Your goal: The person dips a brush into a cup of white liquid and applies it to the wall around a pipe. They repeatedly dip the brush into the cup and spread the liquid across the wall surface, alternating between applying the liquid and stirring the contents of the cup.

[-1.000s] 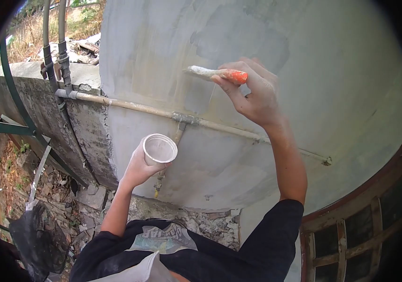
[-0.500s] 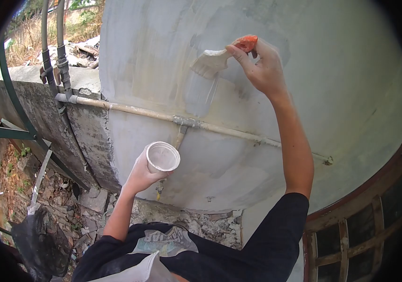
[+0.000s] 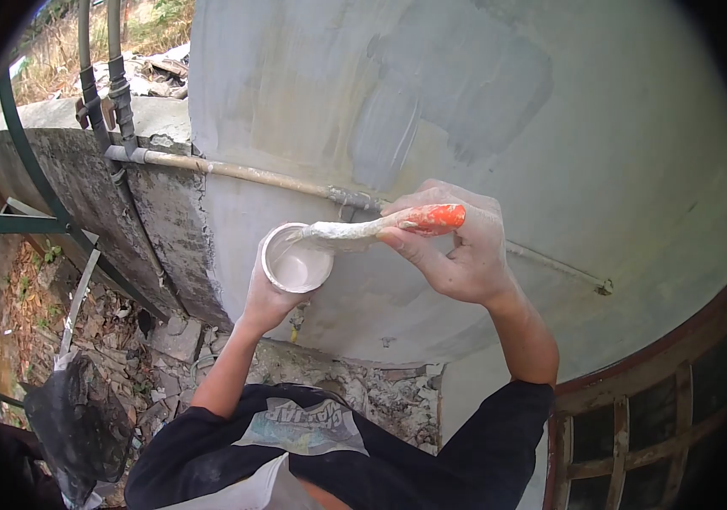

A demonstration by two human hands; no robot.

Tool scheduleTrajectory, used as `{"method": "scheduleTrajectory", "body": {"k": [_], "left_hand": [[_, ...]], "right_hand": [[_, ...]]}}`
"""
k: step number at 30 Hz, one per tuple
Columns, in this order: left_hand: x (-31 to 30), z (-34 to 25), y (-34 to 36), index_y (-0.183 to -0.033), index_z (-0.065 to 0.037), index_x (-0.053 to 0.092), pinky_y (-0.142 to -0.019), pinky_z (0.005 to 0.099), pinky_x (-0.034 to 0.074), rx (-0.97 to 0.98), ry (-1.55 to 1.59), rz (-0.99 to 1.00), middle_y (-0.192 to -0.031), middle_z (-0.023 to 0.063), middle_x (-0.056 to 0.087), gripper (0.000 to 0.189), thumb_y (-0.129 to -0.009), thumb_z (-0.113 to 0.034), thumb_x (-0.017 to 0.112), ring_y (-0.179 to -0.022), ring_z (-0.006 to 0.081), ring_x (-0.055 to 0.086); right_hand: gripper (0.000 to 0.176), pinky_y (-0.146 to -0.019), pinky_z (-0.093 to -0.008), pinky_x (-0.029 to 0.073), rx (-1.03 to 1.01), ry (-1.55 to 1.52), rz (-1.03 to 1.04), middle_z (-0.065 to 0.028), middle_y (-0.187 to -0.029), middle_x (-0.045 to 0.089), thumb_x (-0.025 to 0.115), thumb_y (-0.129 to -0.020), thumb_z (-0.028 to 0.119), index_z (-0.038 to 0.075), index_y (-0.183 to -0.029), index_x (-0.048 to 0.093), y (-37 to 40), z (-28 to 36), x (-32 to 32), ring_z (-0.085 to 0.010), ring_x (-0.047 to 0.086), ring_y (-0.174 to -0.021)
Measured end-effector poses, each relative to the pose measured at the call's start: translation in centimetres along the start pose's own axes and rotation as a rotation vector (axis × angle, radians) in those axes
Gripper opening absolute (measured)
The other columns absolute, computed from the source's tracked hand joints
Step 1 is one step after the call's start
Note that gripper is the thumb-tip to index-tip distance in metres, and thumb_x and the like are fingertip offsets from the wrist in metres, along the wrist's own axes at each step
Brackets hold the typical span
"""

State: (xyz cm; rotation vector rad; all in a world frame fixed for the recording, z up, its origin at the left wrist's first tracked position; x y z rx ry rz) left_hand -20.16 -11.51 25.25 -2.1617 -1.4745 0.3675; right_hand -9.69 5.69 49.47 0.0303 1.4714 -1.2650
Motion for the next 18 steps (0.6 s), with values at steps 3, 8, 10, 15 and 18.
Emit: {"method": "scheduleTrajectory", "body": {"k": [3,8,10,15,18], "left_hand": [[0.3,0.5,0.0,-0.148,0.001,0.041,-0.112,0.0399,0.043,0.028,0.159,-0.064,-0.137,0.0156,0.054,0.093,-0.071,-0.013,0.092,-0.129,0.0293,0.054],[1.1,1.3,0.2,-0.149,0.001,0.040,-0.111,0.0418,0.044,0.015,0.113,-0.014,-0.139,0.0163,0.050,0.095,-0.071,-0.013,0.092,-0.130,0.0302,0.054],[1.0,1.3,0.3,-0.149,0.001,0.039,-0.111,0.0419,0.044,0.035,0.083,-0.021,-0.139,0.0164,0.050,0.096,-0.070,-0.012,0.092,-0.130,0.0302,0.054],[0.5,1.0,0.3,-0.149,0.000,0.040,-0.111,0.0421,0.045,0.058,0.083,-0.044,-0.139,0.0163,0.050,0.097,-0.068,-0.010,0.093,-0.130,0.0303,0.053],[0.1,0.9,0.1,-0.148,-0.001,0.041,-0.111,0.0429,0.044,0.097,0.041,-0.051,-0.140,0.0168,0.050,0.097,-0.068,-0.011,0.094,-0.131,0.0319,0.053]], "right_hand": [[0.017,-0.059,-0.0286,0.047,0.036,-0.030,0.027,-0.0091,-0.086,0.074,0.084,-0.085,0.013,0.001,-0.094,0.075,0.8,0.7,0.5,-0.0152,0.062,-0.068],[0.020,-0.062,-0.0300,0.052,-0.041,-0.001,0.060,-0.0064,-0.089,0.076,0.088,-0.082,0.015,0.005,-0.096,0.076,1.2,1.2,1.0,-0.0192,0.068,-0.071],[0.021,-0.058,-0.0288,0.049,-0.060,0.004,0.070,-0.0085,-0.086,0.075,0.086,-0.085,0.016,0.002,-0.096,0.075,1.1,1.0,1.4,-0.0175,0.064,-0.067],[0.021,-0.055,-0.0289,0.047,-0.065,-0.013,0.067,-0.0099,-0.084,0.075,0.085,-0.086,0.016,0.002,-0.097,0.074,1.1,0.2,2.6,-0.0166,0.062,-0.062],[0.018,-0.065,-0.0325,0.053,0.044,-0.001,0.163,-0.0067,-0.092,0.076,0.086,-0.083,0.012,0.008,-0.097,0.076,0.8,0.2,3.2,-0.0223,0.068,-0.074]]}}
Point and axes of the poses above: each hand's wrist, its own y-axis away from the middle knuckle, its own x-axis out of the palm, z = x × y, the point moved 2 cm from there along -y, towards the middle knuckle
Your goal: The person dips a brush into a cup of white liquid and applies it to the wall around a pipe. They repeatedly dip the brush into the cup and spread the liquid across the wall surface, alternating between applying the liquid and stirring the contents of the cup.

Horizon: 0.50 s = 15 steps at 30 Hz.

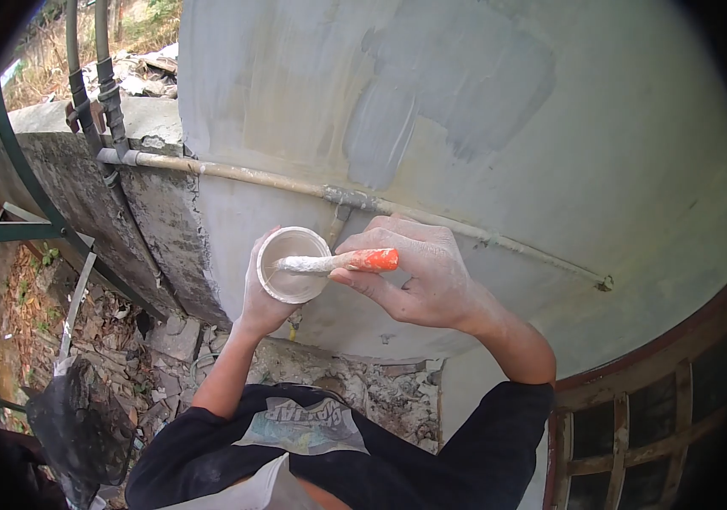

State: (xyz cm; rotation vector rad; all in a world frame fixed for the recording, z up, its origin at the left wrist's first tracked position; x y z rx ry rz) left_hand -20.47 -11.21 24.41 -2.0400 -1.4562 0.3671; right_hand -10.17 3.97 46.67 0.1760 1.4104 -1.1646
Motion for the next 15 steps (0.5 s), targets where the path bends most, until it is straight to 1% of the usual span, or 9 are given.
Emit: {"method": "scheduleTrajectory", "body": {"k": [2,3,5,6,8,9,11,15], "left_hand": [[-0.1,0.2,-0.1,-0.148,-0.001,0.042,-0.110,0.0440,0.044,0.031,-0.117,0.033,-0.141,0.0173,0.050,0.097,-0.067,-0.013,0.095,-0.130,0.0338,0.052],[0.0,0.1,0.0,-0.148,-0.001,0.042,-0.110,0.0440,0.044,0.038,-0.113,0.041,-0.141,0.0173,0.050,0.097,-0.067,-0.013,0.095,-0.130,0.0338,0.052],[0.2,-1.0,-0.2,-0.147,-0.001,0.043,-0.110,0.0448,0.044,0.087,-0.211,0.074,-0.140,0.0177,0.051,0.096,-0.067,-0.014,0.095,-0.130,0.0349,0.052],[0.3,-1.3,-0.3,-0.147,-0.001,0.043,-0.110,0.0448,0.044,0.091,-0.208,0.082,-0.140,0.0177,0.051,0.096,-0.067,-0.014,0.095,-0.130,0.0349,0.052],[0.5,-1.8,-0.4,-0.151,0.002,0.035,-0.109,0.0401,0.047,0.157,-0.252,0.084,-0.139,0.0139,0.053,0.100,-0.071,-0.012,0.093,-0.127,0.0264,0.057],[0.6,-1.6,-0.4,-0.151,0.002,0.035,-0.109,0.0401,0.047,0.160,-0.251,0.090,-0.139,0.0139,0.053,0.100,-0.071,-0.012,0.093,-0.127,0.0264,0.057],[0.6,-0.9,-0.4,-0.147,0.001,0.043,-0.108,0.0438,0.046,0.056,-0.069,0.049,-0.138,0.0172,0.053,0.094,-0.069,-0.014,0.094,-0.127,0.0336,0.055],[0.7,-1.0,-0.5,-0.147,0.001,0.043,-0.107,0.0428,0.047,0.012,0.024,0.041,-0.137,0.0170,0.054,0.095,-0.069,-0.014,0.094,-0.126,0.0321,0.057]], "right_hand": [[0.015,-0.069,-0.0346,0.052,0.000,-0.036,0.017,-0.0063,-0.090,0.073,0.083,-0.086,0.014,0.010,-0.098,0.075,-0.1,-0.3,0.7,-0.0237,0.068,-0.076],[0.015,-0.069,-0.0346,0.052,0.003,-0.028,0.010,-0.0063,-0.090,0.073,0.083,-0.086,0.014,0.010,-0.098,0.075,-0.1,-0.4,1.1,-0.0237,0.068,-0.076],[0.017,-0.065,-0.0330,0.049,-0.032,0.054,0.096,-0.0054,-0.086,0.072,0.084,-0.087,0.019,0.009,-0.098,0.075,-0.3,-0.7,2.4,-0.0217,0.065,-0.071],[0.017,-0.065,-0.0330,0.049,-0.028,0.060,0.090,-0.0054,-0.086,0.072,0.084,-0.087,0.019,0.009,-0.098,0.075,-0.2,-1.1,3.2,-0.0217,0.065,-0.071],[0.017,-0.069,-0.0352,0.048,-0.138,0.054,0.083,-0.0053,-0.083,0.069,0.082,-0.089,0.021,0.011,-0.099,0.075,-0.2,-1.6,4.5,-0.0237,0.064,-0.074],[0.017,-0.069,-0.0352,0.048,-0.135,0.057,0.078,-0.0053,-0.083,0.069,0.082,-0.089,0.021,0.011,-0.099,0.075,-0.2,-1.6,4.5,-0.0237,0.064,-0.074],[0.019,-0.071,-0.0363,0.048,-0.103,0.087,0.132,-0.0051,-0.083,0.067,0.082,-0.089,0.024,0.011,-0.101,0.074,-0.2,-1.8,4.6,-0.0246,0.063,-0.076],[0.018,-0.069,-0.0364,0.049,-0.074,0.119,0.177,-0.0052,-0.084,0.070,0.082,-0.089,0.023,0.010,-0.100,0.075,-0.4,-1.4,3.5,-0.0243,0.065,-0.076]]}}
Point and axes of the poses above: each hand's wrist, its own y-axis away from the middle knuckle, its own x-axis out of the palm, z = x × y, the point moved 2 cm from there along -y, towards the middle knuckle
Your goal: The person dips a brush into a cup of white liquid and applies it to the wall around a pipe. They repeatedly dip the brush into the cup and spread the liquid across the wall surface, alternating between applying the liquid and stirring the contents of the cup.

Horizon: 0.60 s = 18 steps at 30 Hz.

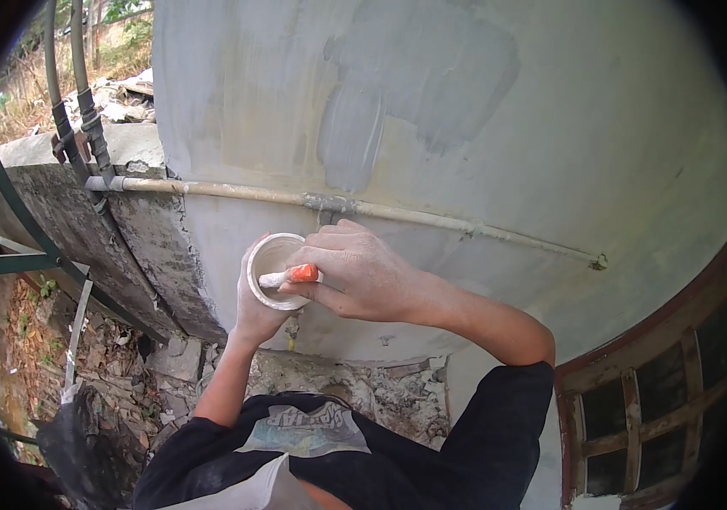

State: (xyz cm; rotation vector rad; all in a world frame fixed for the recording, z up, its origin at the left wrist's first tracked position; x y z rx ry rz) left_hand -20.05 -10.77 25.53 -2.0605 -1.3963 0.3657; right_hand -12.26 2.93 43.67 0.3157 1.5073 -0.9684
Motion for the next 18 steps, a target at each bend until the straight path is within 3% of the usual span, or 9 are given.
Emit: {"method": "scheduleTrajectory", "body": {"k": [3,5,7,9,11,15,18], "left_hand": [[-0.1,-0.3,-1.0,-0.147,0.001,0.043,-0.107,0.0420,0.048,0.000,-0.069,-0.012,-0.136,0.0164,0.055,0.094,-0.070,-0.015,0.094,-0.126,0.0303,0.058],[0.1,0.0,-2.0,-0.147,0.001,0.044,-0.107,0.0414,0.047,-0.010,-0.068,0.007,-0.134,0.0153,0.056,0.092,-0.070,-0.016,0.093,-0.126,0.0298,0.058],[0.3,-0.5,-3.6,-0.145,-0.001,0.047,-0.107,0.0413,0.048,-0.012,-0.075,0.007,-0.134,0.0145,0.058,0.088,-0.072,-0.020,0.092,-0.126,0.0297,0.059],[0.7,-2.0,-5.4,-0.141,0.000,0.050,-0.108,0.0381,0.047,-0.058,-0.155,0.049,-0.133,0.0127,0.061,0.080,-0.075,-0.020,0.091,-0.125,0.0242,0.060],[0.9,-1.4,-6.7,-0.139,-0.001,0.053,-0.105,0.0380,0.048,-0.046,-0.142,0.018,-0.130,0.0125,0.064,0.076,-0.076,-0.023,0.090,-0.122,0.0242,0.062],[1.6,-1.1,-8.3,-0.136,-0.002,0.055,-0.101,0.0387,0.050,-0.104,-0.214,0.080,-0.125,0.0128,0.066,0.073,-0.076,-0.027,0.089,-0.119,0.0242,0.064],[1.9,-1.7,-8.7,-0.134,-0.002,0.056,-0.100,0.0384,0.050,-0.088,-0.217,0.070,-0.124,0.0125,0.067,0.071,-0.076,-0.027,0.089,-0.118,0.0239,0.064]], "right_hand": [[0.015,-0.070,-0.0353,0.050,0.018,-0.070,-0.064,-0.0055,-0.088,0.074,0.081,-0.089,0.019,0.007,-0.098,0.076,-0.1,0.3,-2.2,-0.0225,0.066,-0.075],[0.013,-0.072,-0.0333,0.052,0.177,-0.127,-0.185,-0.0078,-0.093,0.077,0.080,-0.090,0.013,0.003,-0.095,0.076,0.0,0.2,-4.2,-0.0188,0.067,-0.076],[0.013,-0.065,-0.0259,0.046,0.194,-0.138,-0.293,-0.0056,-0.087,0.076,0.081,-0.090,0.016,0.004,-0.094,0.077,0.1,-1.1,-5.8,-0.0118,0.064,-0.071],[0.013,-0.066,-0.0254,0.045,0.178,-0.106,-0.400,-0.0030,-0.085,0.075,0.081,-0.090,0.015,0.004,-0.094,0.077,-0.2,-2.3,-7.5,-0.0095,0.060,-0.071],[0.013,-0.066,-0.0249,0.044,0.259,-0.020,-0.480,-0.0021,-0.085,0.074,0.081,-0.090,0.015,0.003,-0.094,0.077,0.0,-4.3,-9.2,-0.0091,0.057,-0.070],[0.014,-0.066,-0.0260,0.044,0.284,0.058,-0.509,-0.0027,-0.085,0.074,0.080,-0.092,0.016,0.002,-0.095,0.076,-1.2,-7.3,-10.7,-0.0100,0.056,-0.070],[0.014,-0.066,-0.0268,0.045,0.153,0.201,-0.477,-0.0035,-0.086,0.074,0.079,-0.092,0.016,0.002,-0.095,0.076,-2.4,-8.2,-11.3,-0.0106,0.057,-0.071]]}}
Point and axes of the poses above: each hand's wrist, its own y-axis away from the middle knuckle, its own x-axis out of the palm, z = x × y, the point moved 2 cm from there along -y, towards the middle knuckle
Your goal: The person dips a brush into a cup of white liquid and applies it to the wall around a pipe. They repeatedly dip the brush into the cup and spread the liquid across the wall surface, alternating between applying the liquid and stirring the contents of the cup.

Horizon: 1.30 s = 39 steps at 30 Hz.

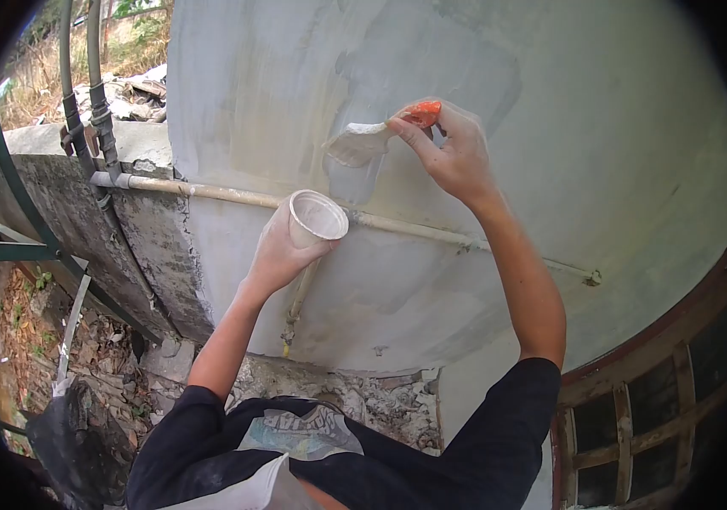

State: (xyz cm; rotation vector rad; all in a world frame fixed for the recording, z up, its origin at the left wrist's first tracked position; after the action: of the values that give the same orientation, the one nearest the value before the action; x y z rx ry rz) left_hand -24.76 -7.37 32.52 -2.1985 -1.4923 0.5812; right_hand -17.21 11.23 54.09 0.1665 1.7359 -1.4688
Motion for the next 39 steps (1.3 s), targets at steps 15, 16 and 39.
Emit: {"method": "scheduleTrajectory", "body": {"k": [15,16,39], "left_hand": [[-1.5,0.7,1.6,-0.134,-0.002,0.055,-0.101,0.0383,0.050,0.009,0.022,-0.068,-0.122,0.0123,0.068,0.073,-0.074,-0.025,0.091,-0.116,0.0241,0.065],[-1.5,0.8,1.7,-0.134,-0.002,0.055,-0.101,0.0383,0.050,0.019,0.024,-0.074,-0.123,0.0123,0.068,0.074,-0.074,-0.025,0.091,-0.116,0.0240,0.065],[-2.7,0.3,3.2,-0.138,-0.001,0.053,-0.105,0.0395,0.048,0.025,-0.028,-0.082,-0.127,0.0135,0.065,0.080,-0.073,-0.025,0.093,-0.122,0.0258,0.063]], "right_hand": [[0.009,-0.064,-0.0296,0.051,-0.115,-0.060,0.141,-0.0073,-0.091,0.074,0.079,-0.091,0.009,0.003,-0.096,0.075,2.4,1.6,2.2,-0.0160,0.065,-0.073],[0.009,-0.064,-0.0296,0.051,-0.117,-0.062,0.139,-0.0073,-0.091,0.074,0.079,-0.091,0.009,0.003,-0.096,0.075,2.4,1.3,2.6,-0.0160,0.065,-0.073],[0.021,-0.062,-0.0301,0.050,-0.110,-0.064,0.145,-0.0098,-0.081,0.070,0.079,-0.092,0.017,-0.002,-0.093,0.068,-1.8,1.9,4.6,-0.0165,0.062,-0.068]]}}
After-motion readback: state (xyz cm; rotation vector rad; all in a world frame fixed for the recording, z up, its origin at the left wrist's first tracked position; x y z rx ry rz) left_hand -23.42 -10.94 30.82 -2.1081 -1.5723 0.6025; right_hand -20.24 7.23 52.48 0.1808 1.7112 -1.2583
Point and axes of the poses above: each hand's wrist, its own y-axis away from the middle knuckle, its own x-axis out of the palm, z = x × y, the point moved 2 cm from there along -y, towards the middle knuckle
